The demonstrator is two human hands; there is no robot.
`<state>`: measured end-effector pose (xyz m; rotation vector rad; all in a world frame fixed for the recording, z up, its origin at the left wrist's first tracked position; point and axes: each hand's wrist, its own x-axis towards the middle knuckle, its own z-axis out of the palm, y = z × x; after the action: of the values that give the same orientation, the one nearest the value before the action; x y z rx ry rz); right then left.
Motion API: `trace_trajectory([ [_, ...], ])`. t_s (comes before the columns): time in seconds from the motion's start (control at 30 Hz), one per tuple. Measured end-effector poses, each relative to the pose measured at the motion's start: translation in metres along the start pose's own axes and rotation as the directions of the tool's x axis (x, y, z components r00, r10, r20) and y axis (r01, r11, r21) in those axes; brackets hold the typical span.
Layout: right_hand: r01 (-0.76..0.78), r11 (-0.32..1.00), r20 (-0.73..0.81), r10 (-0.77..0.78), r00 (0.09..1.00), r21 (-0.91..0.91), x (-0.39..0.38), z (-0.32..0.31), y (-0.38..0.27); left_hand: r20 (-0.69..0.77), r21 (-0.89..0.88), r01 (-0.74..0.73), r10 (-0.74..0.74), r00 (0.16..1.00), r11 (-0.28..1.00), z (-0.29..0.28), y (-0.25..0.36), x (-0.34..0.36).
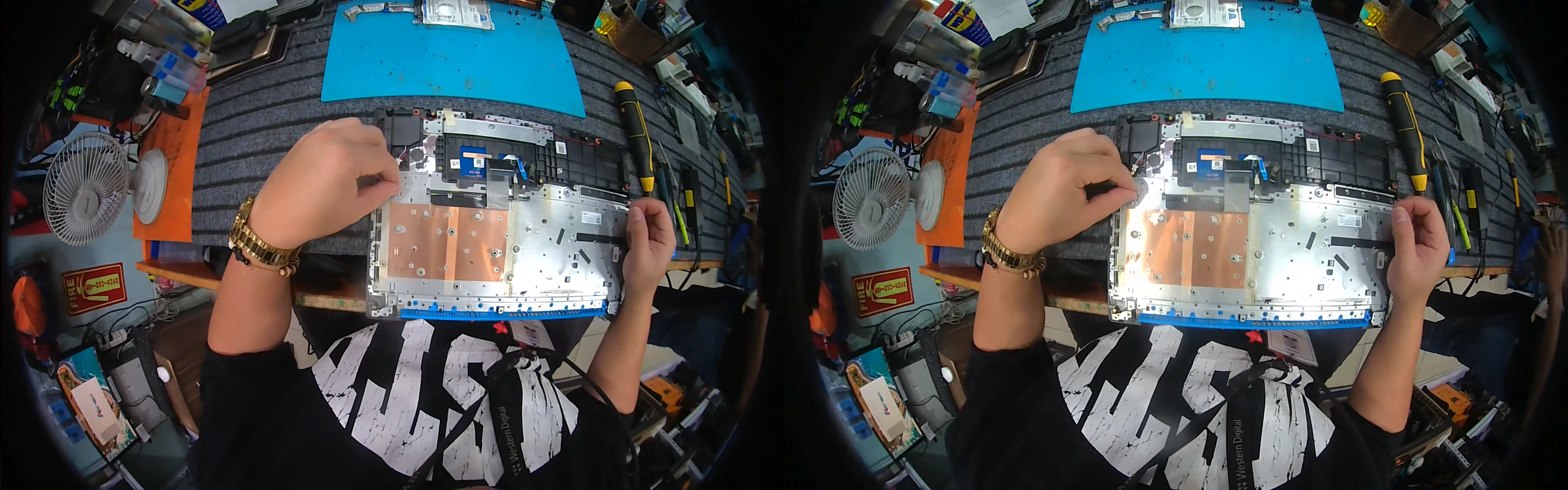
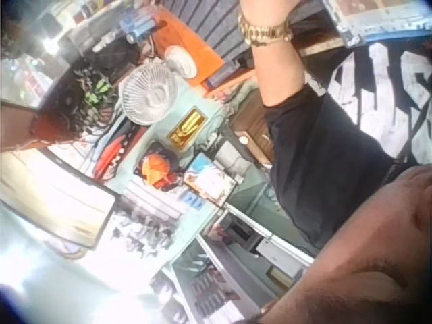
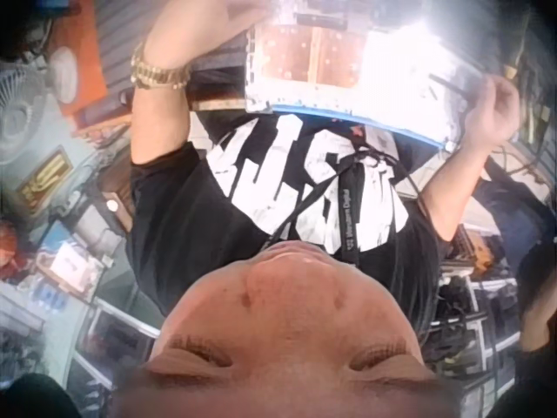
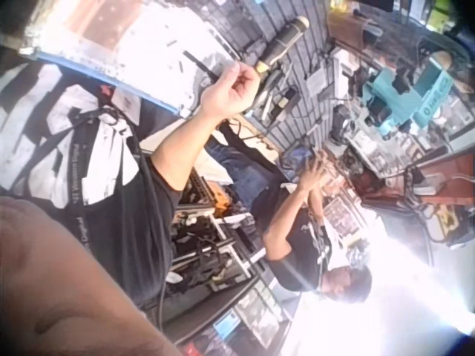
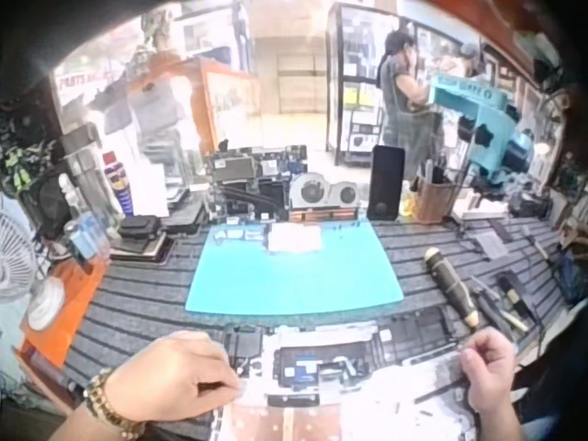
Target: The person disassembles the internal components of a laptop by hand, removing a panel, detaching internal cables, and using a small pry tool to separate plastic parts.
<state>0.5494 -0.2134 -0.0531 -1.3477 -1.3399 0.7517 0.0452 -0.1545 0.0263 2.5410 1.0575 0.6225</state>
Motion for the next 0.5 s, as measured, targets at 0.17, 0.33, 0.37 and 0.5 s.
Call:
trace_trajectory([
  [0.17, 0.025, 1.0, -0.015, -0.025, 1.0, -0.005, -0.0021, -0.0029, 0.0012, 0.0, -0.009, 0.028, -0.028, 1.0, 1.0, -0.0005, -0.0003, 0.0005],
  [0.33, 0.018, 1.0, -0.011, -0.018, 1.0, -0.024, -0.0032, -0.0041, 0.0014, 0.003, -0.028, 0.023, -0.023, 1.0, 0.999, 0.0003, 0.0001, -0.0002],
  [0.37, 0.013, 1.0, -0.026, -0.014, 1.0, -0.028, -0.003, -0.0037, 0.0019, 0.0, -0.038, 0.021, -0.021, 1.0, 0.999, 0.0009, -0.0002, 0.0],
  [0.5, 0.036, 0.998, -0.024, -0.037, 0.999, -0.061, -0.0033, -0.003, 0.0022, 0.003, -0.034, 0.01, -0.01, 1.0, 0.999, 0.0012, -0.0007, -0.001],
])
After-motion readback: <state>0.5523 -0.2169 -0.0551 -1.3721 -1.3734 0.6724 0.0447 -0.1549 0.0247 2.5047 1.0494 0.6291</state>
